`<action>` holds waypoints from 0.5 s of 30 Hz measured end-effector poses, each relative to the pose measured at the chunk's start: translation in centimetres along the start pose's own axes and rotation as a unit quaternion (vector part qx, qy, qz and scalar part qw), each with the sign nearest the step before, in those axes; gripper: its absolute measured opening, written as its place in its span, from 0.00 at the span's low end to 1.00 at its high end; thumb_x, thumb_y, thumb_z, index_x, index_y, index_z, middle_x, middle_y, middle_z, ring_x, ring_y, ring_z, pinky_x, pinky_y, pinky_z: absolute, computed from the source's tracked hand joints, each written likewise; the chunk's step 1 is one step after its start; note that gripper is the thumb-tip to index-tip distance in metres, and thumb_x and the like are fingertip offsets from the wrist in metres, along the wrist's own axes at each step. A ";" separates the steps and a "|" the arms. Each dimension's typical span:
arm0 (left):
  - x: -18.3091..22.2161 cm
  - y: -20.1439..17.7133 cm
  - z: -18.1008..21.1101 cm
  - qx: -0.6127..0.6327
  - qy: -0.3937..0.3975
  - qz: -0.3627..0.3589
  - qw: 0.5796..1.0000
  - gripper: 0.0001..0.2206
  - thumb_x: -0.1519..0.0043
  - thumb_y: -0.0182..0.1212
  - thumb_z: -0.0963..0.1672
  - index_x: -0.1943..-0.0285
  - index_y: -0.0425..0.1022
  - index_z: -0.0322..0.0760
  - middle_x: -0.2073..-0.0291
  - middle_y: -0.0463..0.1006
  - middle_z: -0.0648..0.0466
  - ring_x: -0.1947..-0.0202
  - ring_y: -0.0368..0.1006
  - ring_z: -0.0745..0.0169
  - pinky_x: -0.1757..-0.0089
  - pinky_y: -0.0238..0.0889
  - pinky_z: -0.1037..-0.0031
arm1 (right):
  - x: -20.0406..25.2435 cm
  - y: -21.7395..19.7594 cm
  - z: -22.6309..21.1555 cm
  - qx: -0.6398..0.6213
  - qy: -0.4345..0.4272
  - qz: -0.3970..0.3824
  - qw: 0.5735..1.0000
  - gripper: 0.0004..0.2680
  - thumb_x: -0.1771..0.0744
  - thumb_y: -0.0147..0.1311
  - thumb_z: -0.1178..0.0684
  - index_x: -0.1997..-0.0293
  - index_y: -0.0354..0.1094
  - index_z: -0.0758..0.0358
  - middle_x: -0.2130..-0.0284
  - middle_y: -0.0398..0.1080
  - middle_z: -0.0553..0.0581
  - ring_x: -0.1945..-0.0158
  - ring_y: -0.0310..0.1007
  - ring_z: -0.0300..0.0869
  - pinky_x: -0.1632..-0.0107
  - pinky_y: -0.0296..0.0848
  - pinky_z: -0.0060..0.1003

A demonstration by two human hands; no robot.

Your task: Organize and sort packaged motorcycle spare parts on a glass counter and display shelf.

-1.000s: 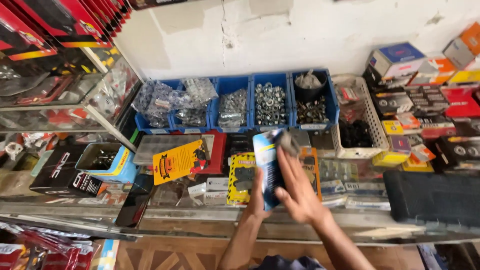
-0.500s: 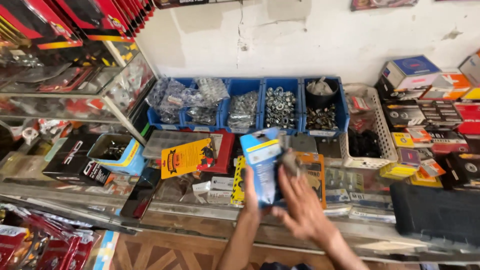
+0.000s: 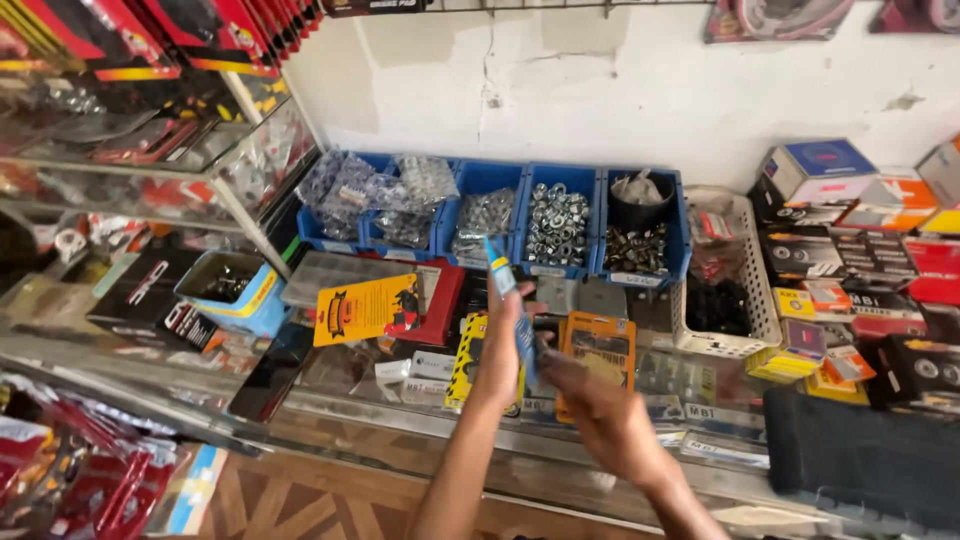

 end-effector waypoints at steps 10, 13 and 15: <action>1.8 8.2 12.8 -0.406 0.120 0.118 0.898 0.53 0.47 0.58 0.65 0.16 0.35 0.49 0.36 0.48 0.16 0.38 0.56 0.02 0.42 0.57 0.34 | -6.7 -2.9 0.5 0.034 -0.063 0.036 0.997 0.07 0.35 0.56 0.59 0.54 0.73 0.62 0.70 0.71 0.60 0.68 0.74 0.51 0.60 0.74 0.44; 0.4 8.4 15.0 -0.435 0.232 0.081 0.866 0.47 0.41 0.58 0.62 0.17 0.42 0.43 0.36 0.49 0.12 0.36 0.52 0.00 0.39 0.54 0.35 | -9.6 -3.4 0.9 0.048 -0.044 0.106 0.992 0.04 0.37 0.57 0.63 0.60 0.72 0.66 0.74 0.72 0.64 0.71 0.71 0.50 0.65 0.69 0.47; -0.5 8.2 17.2 -0.363 0.357 0.026 0.860 0.40 0.33 0.59 0.55 0.16 0.43 0.42 0.34 0.55 0.17 0.33 0.56 0.06 0.38 0.53 0.33 | -12.3 -3.9 -1.1 -0.003 -0.054 0.176 0.983 0.02 0.30 0.56 0.59 0.56 0.74 0.65 0.73 0.70 0.59 0.64 0.67 0.39 0.62 0.68 0.40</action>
Point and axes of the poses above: each hand's wrist, its own x-axis away from the middle knuckle, its own y-axis out of the palm, z = x × y, the point moved 6 cm from there along -x, towards the middle knuckle
